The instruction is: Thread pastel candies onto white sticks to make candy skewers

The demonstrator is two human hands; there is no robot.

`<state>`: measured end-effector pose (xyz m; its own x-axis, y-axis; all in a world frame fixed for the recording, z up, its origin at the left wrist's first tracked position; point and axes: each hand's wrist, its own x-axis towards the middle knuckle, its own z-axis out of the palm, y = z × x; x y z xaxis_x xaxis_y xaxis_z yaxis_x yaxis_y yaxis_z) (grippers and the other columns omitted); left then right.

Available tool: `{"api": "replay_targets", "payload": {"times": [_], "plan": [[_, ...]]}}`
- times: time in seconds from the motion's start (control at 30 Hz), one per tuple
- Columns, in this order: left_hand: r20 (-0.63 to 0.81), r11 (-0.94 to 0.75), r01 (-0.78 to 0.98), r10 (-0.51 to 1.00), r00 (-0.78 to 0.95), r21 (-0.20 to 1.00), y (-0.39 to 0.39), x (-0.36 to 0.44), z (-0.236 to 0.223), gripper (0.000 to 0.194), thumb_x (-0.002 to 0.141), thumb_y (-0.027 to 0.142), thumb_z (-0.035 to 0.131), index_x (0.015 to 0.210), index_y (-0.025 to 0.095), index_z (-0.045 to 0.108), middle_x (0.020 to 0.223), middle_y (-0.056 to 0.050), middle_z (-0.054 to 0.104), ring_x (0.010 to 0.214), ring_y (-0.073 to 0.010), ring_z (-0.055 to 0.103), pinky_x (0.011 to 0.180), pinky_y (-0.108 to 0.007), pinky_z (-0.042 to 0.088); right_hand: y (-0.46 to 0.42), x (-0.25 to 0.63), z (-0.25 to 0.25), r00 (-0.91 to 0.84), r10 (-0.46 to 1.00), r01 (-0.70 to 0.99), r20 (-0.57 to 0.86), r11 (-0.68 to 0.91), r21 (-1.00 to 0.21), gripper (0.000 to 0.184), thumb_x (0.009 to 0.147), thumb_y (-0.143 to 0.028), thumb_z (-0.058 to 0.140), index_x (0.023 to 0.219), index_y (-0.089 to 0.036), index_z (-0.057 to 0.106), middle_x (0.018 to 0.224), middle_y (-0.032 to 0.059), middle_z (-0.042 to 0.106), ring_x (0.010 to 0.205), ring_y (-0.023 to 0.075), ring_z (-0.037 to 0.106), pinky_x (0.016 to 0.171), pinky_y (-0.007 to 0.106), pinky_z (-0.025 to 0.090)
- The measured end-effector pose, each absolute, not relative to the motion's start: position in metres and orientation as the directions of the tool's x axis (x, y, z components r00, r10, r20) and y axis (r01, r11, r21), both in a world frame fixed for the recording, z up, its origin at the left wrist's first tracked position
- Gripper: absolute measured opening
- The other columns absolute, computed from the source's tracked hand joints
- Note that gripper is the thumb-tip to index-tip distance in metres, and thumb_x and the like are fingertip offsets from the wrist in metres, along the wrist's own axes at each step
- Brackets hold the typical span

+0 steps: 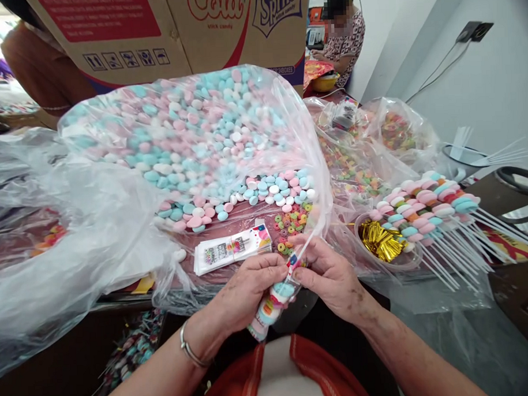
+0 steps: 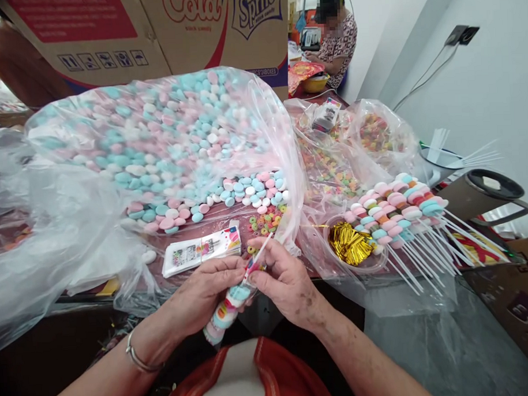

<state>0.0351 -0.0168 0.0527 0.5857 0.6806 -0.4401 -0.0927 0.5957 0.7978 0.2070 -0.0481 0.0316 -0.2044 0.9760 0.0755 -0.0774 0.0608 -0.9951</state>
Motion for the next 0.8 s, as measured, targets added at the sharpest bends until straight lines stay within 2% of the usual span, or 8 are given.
{"api": "replay_targets", "payload": {"times": [0.1,0.23,0.37,0.53,0.6,0.67,0.73,0.8], "plan": [[-0.510,0.716,-0.019,0.516,0.688,0.698,-0.012,0.034,0.051,0.016,0.071,0.024,0.066,0.078,0.010,0.064,0.060,-0.007,0.066,0.050,-0.0179,0.064,0.048,-0.025,0.049,-0.046,0.213,0.029,-0.321,0.930,0.098,0.179,0.220,-0.970,0.018,0.091,-0.028,0.055,0.106,-0.021,0.062,0.087,0.0016,0.067,0.078,0.0142,0.062,0.072,0.027,0.051],[-0.472,0.756,-0.016,0.425,0.772,0.655,-0.007,0.031,0.049,0.024,0.078,0.030,0.061,0.080,0.007,0.066,0.068,-0.013,0.069,0.046,-0.0176,0.063,0.040,-0.023,0.047,-0.048,0.218,0.030,-0.294,0.867,0.385,0.403,0.493,-0.780,0.017,0.094,-0.020,0.048,0.093,-0.019,0.065,0.084,0.0043,0.066,0.078,0.0146,0.060,0.072,0.027,0.048],[-0.439,0.755,0.059,0.314,0.842,0.653,-0.003,0.026,0.052,0.034,0.080,0.038,0.066,0.092,0.007,0.067,0.072,-0.011,0.068,0.048,-0.0117,0.058,0.042,-0.018,0.041,-0.052,0.215,0.035,-0.217,0.866,0.439,0.450,0.499,-0.747,0.017,0.093,-0.019,0.047,0.089,-0.020,0.063,0.076,0.0019,0.063,0.070,0.0137,0.058,0.066,0.025,0.048],[-0.495,0.708,0.111,0.363,0.790,0.698,-0.002,0.028,0.055,0.030,0.080,0.039,0.068,0.073,0.011,0.062,0.062,-0.003,0.059,0.045,-0.0078,0.050,0.041,-0.017,0.034,-0.060,0.216,0.036,-0.078,0.898,0.505,0.434,0.411,-0.759,0.020,0.094,-0.016,0.043,0.093,-0.020,0.063,0.081,0.0029,0.066,0.074,0.0146,0.062,0.069,0.025,0.050],[-0.496,0.679,0.103,0.415,0.763,0.726,-0.002,0.031,0.054,0.033,0.080,0.042,0.068,0.068,0.012,0.059,0.062,-0.002,0.057,0.044,-0.0076,0.049,0.041,-0.017,0.033,-0.065,0.219,0.035,-0.041,0.821,0.686,0.569,0.437,-0.582,0.022,0.093,-0.015,0.045,0.106,-0.019,0.062,0.090,0.0077,0.067,0.086,0.0190,0.061,0.079,0.032,0.050],[-0.495,0.660,0.109,0.432,0.754,0.743,-0.002,0.033,0.052,0.035,0.079,0.043,0.068,0.067,0.012,0.058,0.062,-0.001,0.056,0.045,-0.0075,0.048,0.041,-0.017,0.033,-0.069,0.223,0.035,-0.198,0.731,0.793,0.653,0.511,-0.331,0.031,0.093,-0.016,0.047,0.122,-0.017,0.057,0.108,0.0124,0.066,0.106,0.0246,0.056,0.096,0.043,0.042],[-0.499,0.646,0.145,0.408,0.765,0.750,-0.003,0.035,0.050,0.034,0.079,0.043,0.067,0.067,0.013,0.058,0.061,-0.001,0.056,0.043,-0.0070,0.047,0.040,-0.017,0.032,-0.071,0.226,0.038,-0.427,0.665,0.762,0.613,0.629,-0.152,0.035,0.094,-0.015,0.044,0.127,-0.013,0.055,0.116,0.0128,0.065,0.115,0.0272,0.050,0.108,0.050,0.029],[-0.509,0.625,0.213,0.343,0.790,0.751,-0.002,0.036,0.051,0.033,0.078,0.042,0.065,0.067,0.013,0.057,0.059,-0.001,0.056,0.042,-0.0068,0.046,0.040,-0.017,0.031,-0.071,0.228,0.043,-0.555,0.614,0.700,0.562,0.710,-0.084,0.033,0.094,-0.012,0.040,0.121,-0.008,0.058,0.106,0.0114,0.067,0.106,0.0255,0.053,0.111,0.050,0.024]]}}
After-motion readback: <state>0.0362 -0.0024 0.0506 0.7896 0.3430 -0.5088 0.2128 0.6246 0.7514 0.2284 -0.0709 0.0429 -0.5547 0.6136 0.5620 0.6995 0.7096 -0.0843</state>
